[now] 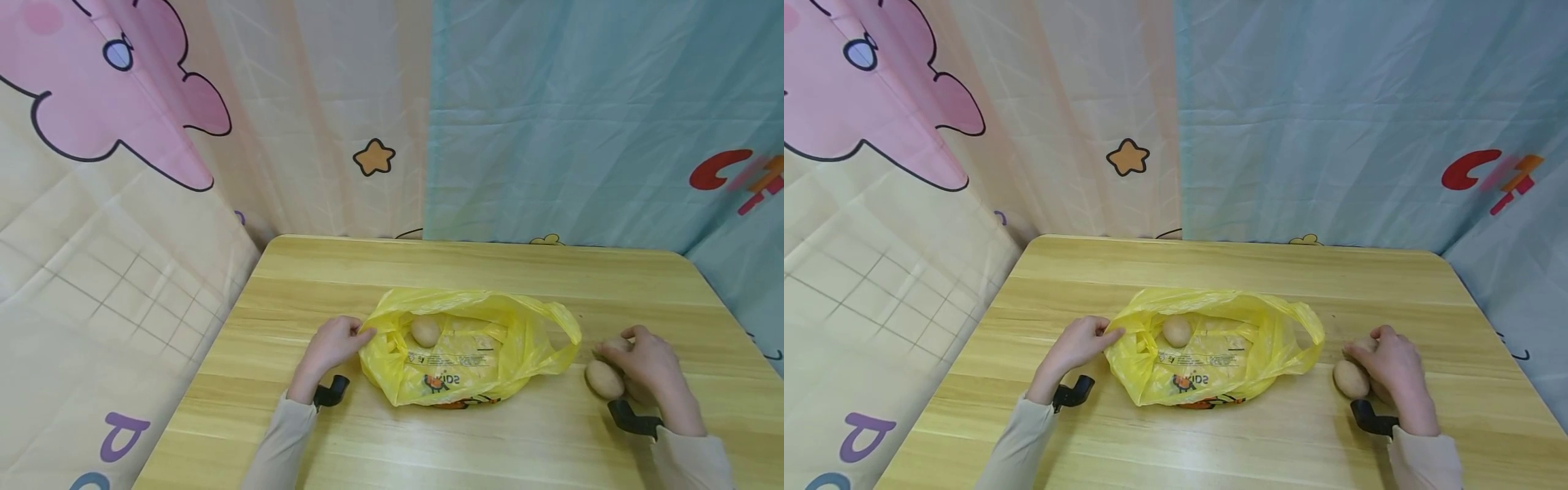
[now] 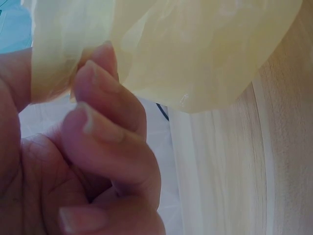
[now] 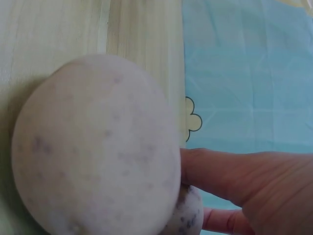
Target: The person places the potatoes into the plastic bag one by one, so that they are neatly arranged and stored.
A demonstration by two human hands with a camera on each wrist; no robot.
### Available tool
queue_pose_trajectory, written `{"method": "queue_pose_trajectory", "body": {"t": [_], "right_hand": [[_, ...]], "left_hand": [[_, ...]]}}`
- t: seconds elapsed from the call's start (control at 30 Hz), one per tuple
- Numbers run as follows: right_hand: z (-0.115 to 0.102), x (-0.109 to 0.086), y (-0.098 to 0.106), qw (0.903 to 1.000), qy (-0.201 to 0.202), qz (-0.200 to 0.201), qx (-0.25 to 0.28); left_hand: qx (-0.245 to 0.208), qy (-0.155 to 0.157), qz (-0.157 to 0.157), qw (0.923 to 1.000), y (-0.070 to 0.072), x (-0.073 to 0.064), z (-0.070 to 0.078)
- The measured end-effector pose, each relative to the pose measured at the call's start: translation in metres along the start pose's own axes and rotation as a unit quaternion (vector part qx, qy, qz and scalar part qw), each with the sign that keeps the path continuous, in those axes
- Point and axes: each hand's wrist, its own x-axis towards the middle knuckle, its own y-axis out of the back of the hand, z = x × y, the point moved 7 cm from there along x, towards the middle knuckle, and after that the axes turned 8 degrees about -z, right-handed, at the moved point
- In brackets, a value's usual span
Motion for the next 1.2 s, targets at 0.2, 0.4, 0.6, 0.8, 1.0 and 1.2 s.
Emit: {"method": "queue_pose_trajectory", "body": {"t": [0.2, 0.4, 0.6, 0.8, 1.0, 1.2], "right_hand": [[0.0005, 0.0, -0.0002, 1.0, 0.001, 0.004, 0.003], [0.0006, -0.0008, -0.0002, 0.9998, 0.009, 0.015, 0.001], [0.0025, -0.0009, -0.0002, 0.9997, 0.01, 0.024, -0.003], [0.0035, -0.0012, -0.0007, 0.9993, 0.013, 0.036, -0.003], [0.0031, -0.0022, -0.0014, 0.9987, 0.02, 0.046, -0.006], [0.0033, -0.004, -0.0013, 0.9981, 0.02, 0.059, 0.0]], "left_hand": [[-0.002, -0.005, 0.0, 1.0, 0.001, -0.0008, 0.0006], [-0.002, -0.004, -0.001, 1.0, 0.0015, -0.0007, 0.0004], [0.0, -0.003, 0.0, 1.0, 0.0016, -0.0005, 0.0006], [-0.001, -0.004, 0.002, 1.0, 0.0017, -0.0004, 0.0002], [-0.003, -0.005, 0.003, 1.0, 0.0015, -0.0005, 0.0003], [-0.002, -0.003, 0.002, 1.0, 0.0018, -0.0009, 0.0008]]}}
